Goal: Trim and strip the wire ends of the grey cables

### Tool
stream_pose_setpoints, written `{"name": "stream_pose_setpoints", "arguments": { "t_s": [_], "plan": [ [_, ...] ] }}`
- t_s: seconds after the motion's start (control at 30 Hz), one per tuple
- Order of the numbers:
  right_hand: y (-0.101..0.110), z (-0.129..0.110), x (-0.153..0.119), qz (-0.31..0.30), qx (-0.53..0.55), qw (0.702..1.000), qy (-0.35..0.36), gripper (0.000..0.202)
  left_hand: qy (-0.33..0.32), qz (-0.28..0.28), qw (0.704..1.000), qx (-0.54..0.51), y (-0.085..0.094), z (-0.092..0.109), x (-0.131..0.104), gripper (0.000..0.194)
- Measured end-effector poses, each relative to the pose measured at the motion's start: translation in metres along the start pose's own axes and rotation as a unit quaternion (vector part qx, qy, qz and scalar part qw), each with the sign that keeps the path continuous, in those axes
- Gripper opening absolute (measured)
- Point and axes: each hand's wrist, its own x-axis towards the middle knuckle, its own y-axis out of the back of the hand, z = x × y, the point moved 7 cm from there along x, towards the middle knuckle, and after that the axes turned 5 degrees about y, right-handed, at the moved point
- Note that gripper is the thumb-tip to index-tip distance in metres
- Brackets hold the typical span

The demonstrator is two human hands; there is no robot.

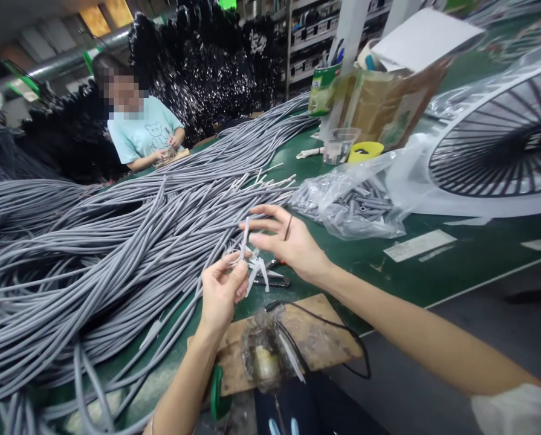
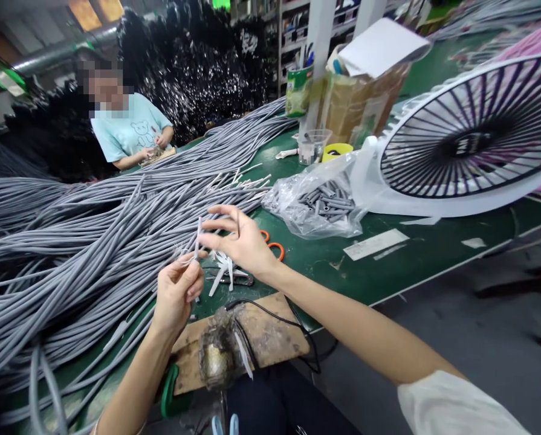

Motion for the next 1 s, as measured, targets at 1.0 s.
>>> {"name": "stream_pose_setpoints", "arguments": {
  "t_s": [1.0],
  "plan": [
    [-0.009, -0.019, -0.021, -0.044, -0.262, 0.936, 0.231, 0.023, -0.039, 0.050, 0.990, 0.124, 0.001, 0.002, -0.001, 0.041]
  ]
}}
